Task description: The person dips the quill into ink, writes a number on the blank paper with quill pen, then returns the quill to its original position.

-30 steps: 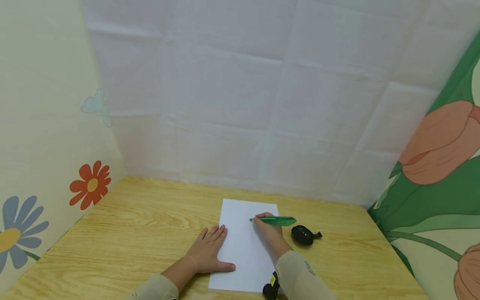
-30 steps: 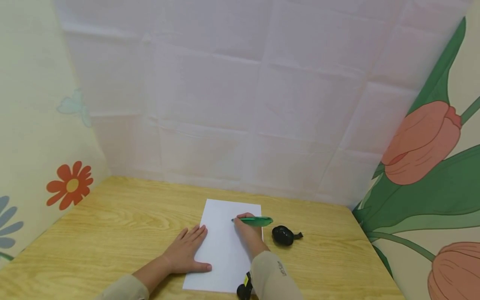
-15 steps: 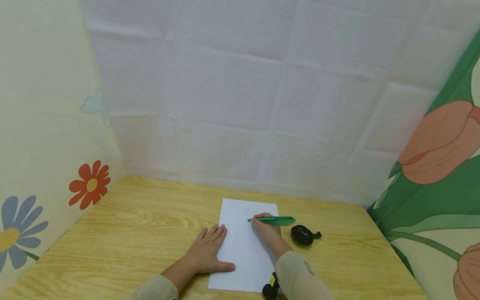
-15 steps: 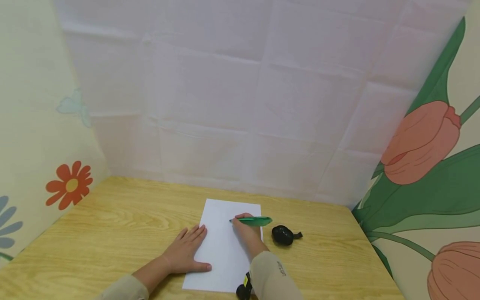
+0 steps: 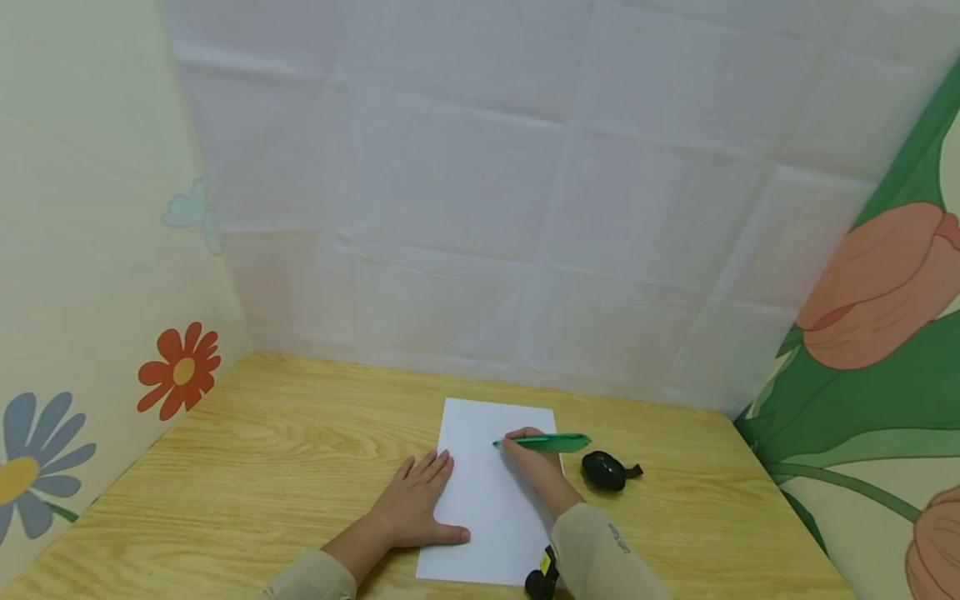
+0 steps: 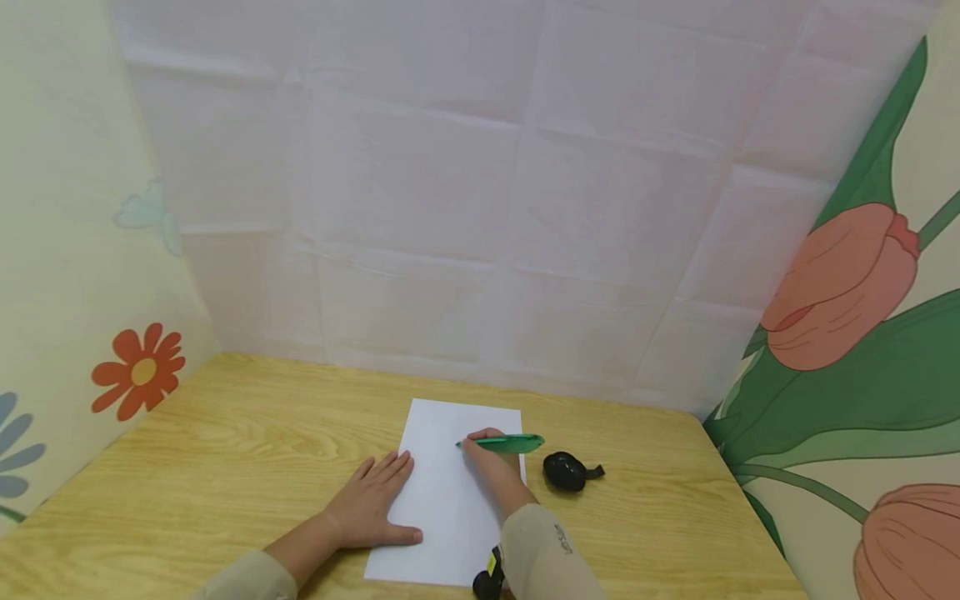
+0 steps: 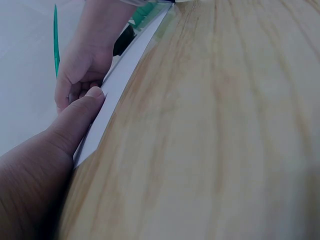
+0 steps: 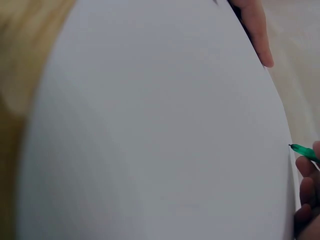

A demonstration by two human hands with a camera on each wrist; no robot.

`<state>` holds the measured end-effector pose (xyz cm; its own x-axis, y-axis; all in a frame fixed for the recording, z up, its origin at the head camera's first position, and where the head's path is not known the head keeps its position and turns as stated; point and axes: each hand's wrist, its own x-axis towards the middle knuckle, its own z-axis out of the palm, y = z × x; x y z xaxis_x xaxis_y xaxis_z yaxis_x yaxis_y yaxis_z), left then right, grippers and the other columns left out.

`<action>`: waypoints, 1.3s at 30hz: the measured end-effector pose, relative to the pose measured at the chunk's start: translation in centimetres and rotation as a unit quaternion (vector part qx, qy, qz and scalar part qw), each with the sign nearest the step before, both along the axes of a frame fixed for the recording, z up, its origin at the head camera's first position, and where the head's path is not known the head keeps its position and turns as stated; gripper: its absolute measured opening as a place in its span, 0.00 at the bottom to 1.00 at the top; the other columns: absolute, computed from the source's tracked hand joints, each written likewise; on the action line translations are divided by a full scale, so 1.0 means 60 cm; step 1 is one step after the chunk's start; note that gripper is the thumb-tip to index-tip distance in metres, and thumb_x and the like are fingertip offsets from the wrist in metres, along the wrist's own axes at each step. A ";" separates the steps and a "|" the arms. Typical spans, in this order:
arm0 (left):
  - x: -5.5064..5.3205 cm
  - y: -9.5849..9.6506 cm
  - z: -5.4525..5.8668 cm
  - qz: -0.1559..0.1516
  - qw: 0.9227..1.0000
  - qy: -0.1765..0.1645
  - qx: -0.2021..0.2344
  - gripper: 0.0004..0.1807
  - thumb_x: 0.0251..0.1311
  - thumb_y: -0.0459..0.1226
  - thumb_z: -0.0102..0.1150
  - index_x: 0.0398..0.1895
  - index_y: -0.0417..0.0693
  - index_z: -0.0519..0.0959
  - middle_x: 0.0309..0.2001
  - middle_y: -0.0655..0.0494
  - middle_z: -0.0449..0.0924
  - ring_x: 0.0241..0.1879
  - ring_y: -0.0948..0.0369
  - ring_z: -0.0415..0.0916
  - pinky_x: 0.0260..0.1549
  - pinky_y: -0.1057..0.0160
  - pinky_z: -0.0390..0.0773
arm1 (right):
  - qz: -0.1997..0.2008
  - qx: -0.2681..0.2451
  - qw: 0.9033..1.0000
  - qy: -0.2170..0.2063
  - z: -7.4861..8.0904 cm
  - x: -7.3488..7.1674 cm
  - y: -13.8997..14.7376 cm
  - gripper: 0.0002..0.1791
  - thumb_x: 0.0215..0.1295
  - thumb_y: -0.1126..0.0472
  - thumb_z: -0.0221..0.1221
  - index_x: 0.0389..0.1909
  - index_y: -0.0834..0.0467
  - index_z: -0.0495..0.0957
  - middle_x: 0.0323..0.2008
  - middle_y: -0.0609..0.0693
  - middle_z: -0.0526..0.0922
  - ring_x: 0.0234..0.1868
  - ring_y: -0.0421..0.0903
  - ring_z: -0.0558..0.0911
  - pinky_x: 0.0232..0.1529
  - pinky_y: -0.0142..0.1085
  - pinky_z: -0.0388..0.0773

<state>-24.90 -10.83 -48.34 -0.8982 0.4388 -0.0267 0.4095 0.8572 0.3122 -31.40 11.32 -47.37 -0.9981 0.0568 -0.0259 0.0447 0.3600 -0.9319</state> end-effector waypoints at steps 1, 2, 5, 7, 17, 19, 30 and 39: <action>0.000 0.000 0.001 0.000 1.000 0.000 0.001 0.65 0.45 0.76 0.54 0.76 0.39 0.54 0.77 0.46 0.52 0.78 0.48 0.45 0.74 0.41 0.44 | 0.002 -0.005 1.000 -0.004 0.000 0.001 0.000 0.09 0.60 0.58 0.64 0.35 0.60 0.82 0.32 0.45 0.84 0.33 0.39 0.75 0.38 0.31 0.71; 0.001 0.001 0.002 0.000 1.000 -0.001 0.002 0.65 0.45 0.76 0.54 0.76 0.39 0.54 0.77 0.46 0.52 0.78 0.48 0.46 0.74 0.41 0.45 | 0.003 -0.007 1.000 -0.006 0.000 0.001 0.000 0.09 0.61 0.58 0.64 0.36 0.60 0.82 0.31 0.45 0.84 0.33 0.39 0.75 0.38 0.31 0.71; 0.003 0.001 0.004 -0.001 1.000 -0.003 0.004 0.64 0.46 0.75 0.54 0.76 0.39 0.54 0.77 0.45 0.52 0.78 0.48 0.45 0.74 0.41 0.44 | 0.005 -0.004 1.000 -0.001 -0.001 0.002 0.000 0.09 0.60 0.58 0.65 0.35 0.61 0.83 0.31 0.46 0.84 0.32 0.39 0.75 0.37 0.31 0.71; 0.003 0.002 0.004 0.000 1.000 -0.003 0.004 0.64 0.46 0.75 0.54 0.76 0.39 0.54 0.77 0.45 0.52 0.78 0.48 0.45 0.74 0.41 0.44 | 0.003 0.003 1.000 0.004 0.000 0.003 -0.001 0.10 0.59 0.58 0.65 0.35 0.61 0.83 0.32 0.46 0.85 0.33 0.39 0.75 0.37 0.31 0.71; -0.004 -0.001 -0.006 0.000 1.000 0.001 0.004 0.66 0.45 0.77 0.52 0.76 0.39 0.55 0.77 0.45 0.52 0.78 0.47 0.45 0.74 0.40 0.44 | 0.025 0.005 1.000 -0.009 0.002 0.007 0.001 0.10 0.61 0.58 0.64 0.37 0.61 0.83 0.34 0.48 0.86 0.34 0.40 0.76 0.38 0.31 0.72; -0.004 -0.002 -0.007 -0.001 1.000 0.003 0.006 0.66 0.45 0.77 0.52 0.75 0.38 0.55 0.77 0.44 0.52 0.78 0.47 0.46 0.74 0.40 0.44 | 0.029 0.006 1.000 -0.009 0.001 0.007 0.001 0.10 0.61 0.58 0.64 0.37 0.61 0.82 0.35 0.48 0.86 0.35 0.40 0.76 0.39 0.31 0.72; 0.000 0.000 0.001 0.001 1.000 0.000 0.002 0.65 0.45 0.76 0.54 0.76 0.39 0.54 0.77 0.45 0.52 0.78 0.47 0.46 0.74 0.40 0.44 | 0.033 0.007 0.999 -0.021 0.005 0.010 0.000 0.11 0.61 0.57 0.64 0.38 0.61 0.83 0.36 0.48 0.86 0.36 0.41 0.77 0.39 0.31 0.73; 0.000 0.001 0.001 0.002 1.000 0.002 0.002 0.65 0.45 0.76 0.54 0.76 0.39 0.54 0.77 0.45 0.52 0.78 0.48 0.46 0.74 0.40 0.44 | 0.029 -0.005 0.999 -0.035 0.009 0.015 -0.001 0.10 0.59 0.58 0.66 0.37 0.60 0.83 0.34 0.47 0.86 0.37 0.42 0.78 0.39 0.32 0.72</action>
<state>-24.89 -10.80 -48.30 -0.9004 0.4345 -0.0215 0.4065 0.8580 0.3139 -30.53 11.28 -46.83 -0.9954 -0.0014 -0.0961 0.0893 0.3540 -0.9310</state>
